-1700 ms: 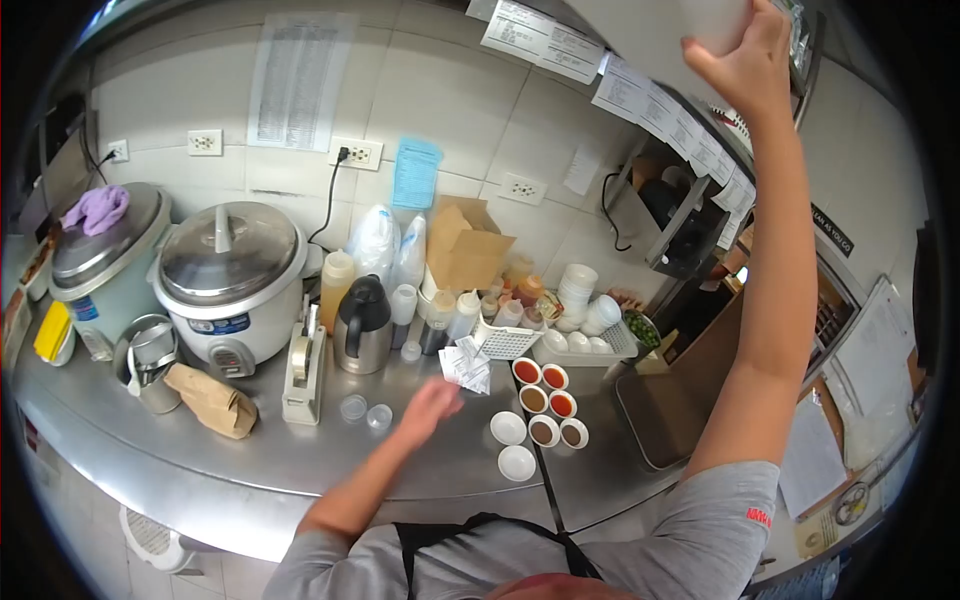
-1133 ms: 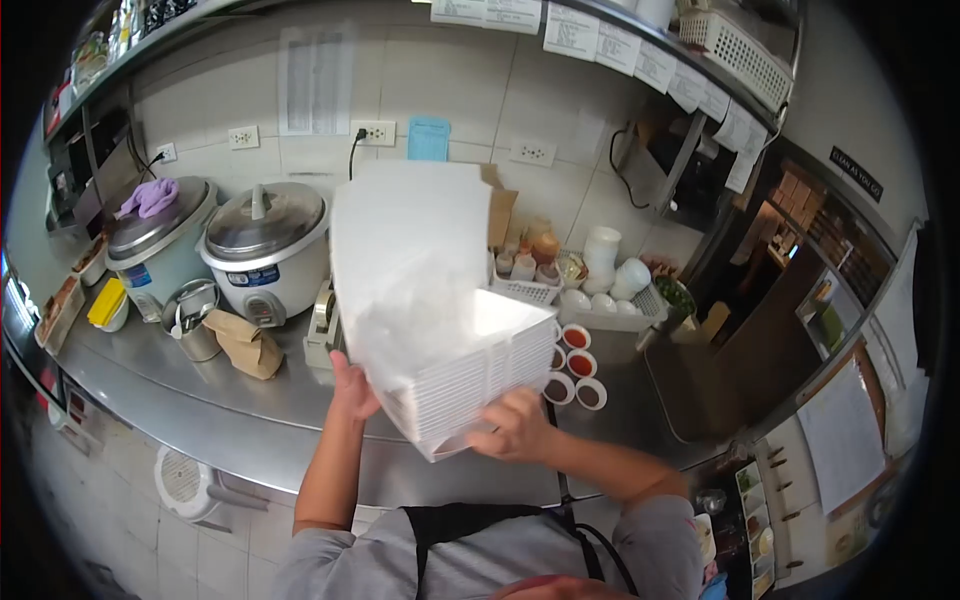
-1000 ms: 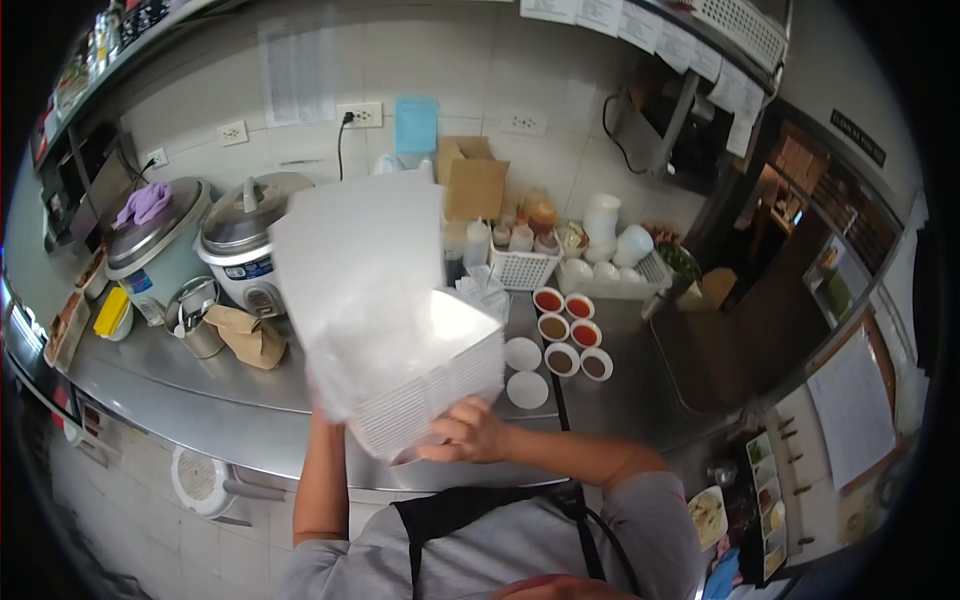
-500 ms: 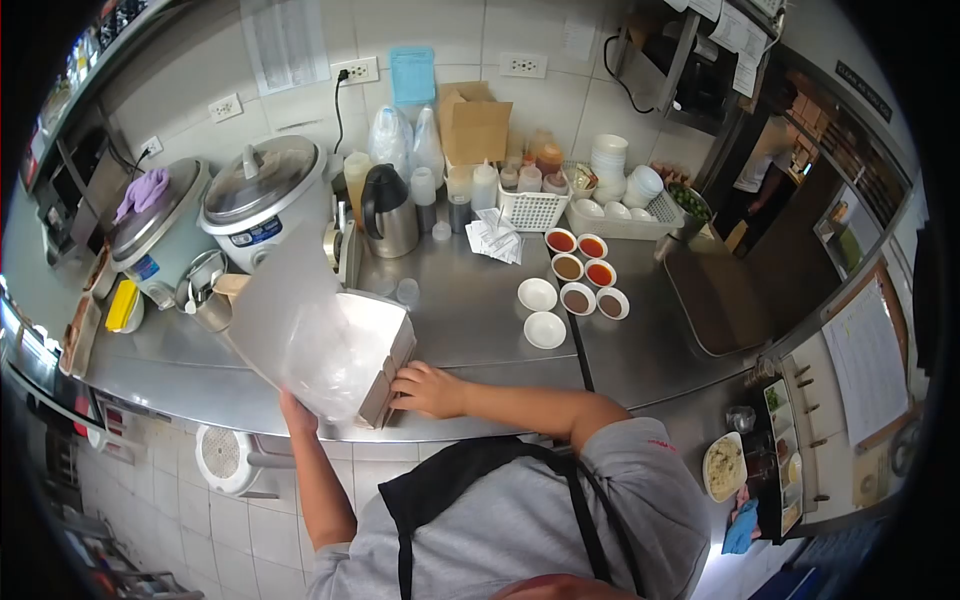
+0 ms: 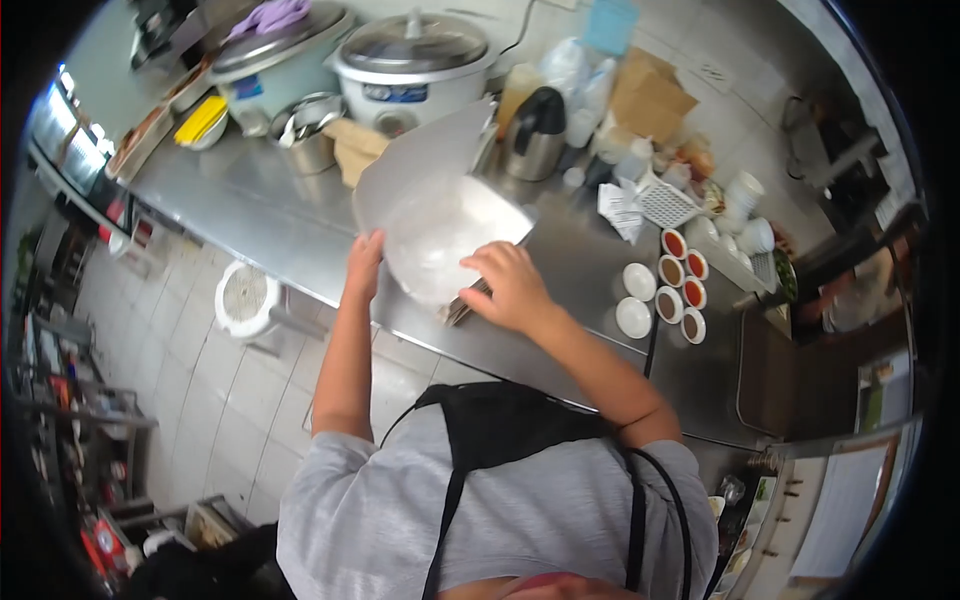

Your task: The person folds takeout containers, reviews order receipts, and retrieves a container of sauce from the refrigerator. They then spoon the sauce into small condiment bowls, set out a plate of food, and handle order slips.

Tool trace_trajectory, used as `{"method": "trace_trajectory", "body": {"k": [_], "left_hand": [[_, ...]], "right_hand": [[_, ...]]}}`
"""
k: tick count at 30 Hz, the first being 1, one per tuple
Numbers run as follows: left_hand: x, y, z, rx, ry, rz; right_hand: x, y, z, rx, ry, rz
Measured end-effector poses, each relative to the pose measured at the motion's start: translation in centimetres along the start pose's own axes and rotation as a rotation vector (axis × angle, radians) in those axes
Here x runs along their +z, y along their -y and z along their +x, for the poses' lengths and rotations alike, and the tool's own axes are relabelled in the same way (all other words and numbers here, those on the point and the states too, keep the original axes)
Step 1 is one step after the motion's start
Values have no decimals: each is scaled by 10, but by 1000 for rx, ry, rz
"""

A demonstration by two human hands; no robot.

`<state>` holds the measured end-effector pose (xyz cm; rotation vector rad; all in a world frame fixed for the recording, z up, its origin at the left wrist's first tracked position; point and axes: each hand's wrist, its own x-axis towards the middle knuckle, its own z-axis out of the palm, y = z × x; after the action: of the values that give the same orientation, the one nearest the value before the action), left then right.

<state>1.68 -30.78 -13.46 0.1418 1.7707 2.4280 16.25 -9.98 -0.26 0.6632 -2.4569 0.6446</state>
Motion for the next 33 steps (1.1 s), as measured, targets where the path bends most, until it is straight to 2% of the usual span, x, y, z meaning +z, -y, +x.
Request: {"method": "trace_trajectory", "body": {"k": [3, 6, 9, 12, 15, 19, 25, 28, 33], "left_hand": [[8, -9, -9, 3, -17, 12], [10, -19, -16, -23, -14, 55], [14, -26, -24, 17, -26, 50], [12, -24, -40, -1, -121, 153], [6, -12, -55, 21, -76, 125], [19, -1, -84, 74, -5, 121], [42, 25, -104, 336, 128, 414], [47, 21, -106, 298, 50, 552], [46, 19, -104, 291, 65, 421]], "right_hand": [[12, -5, 12, -7, 186, 75], [20, -7, 19, 199, 539, 246], [29, -12, 22, 264, 688, 348], [26, -12, 30, 231, 894, 235], [28, -19, 32, 227, 904, 328], [25, -20, 40, 193, 950, 299], [26, -17, 50, 104, 910, 206], [28, -16, 50, 94, 946, 244], [30, -15, 48, -19, 946, 189]]}}
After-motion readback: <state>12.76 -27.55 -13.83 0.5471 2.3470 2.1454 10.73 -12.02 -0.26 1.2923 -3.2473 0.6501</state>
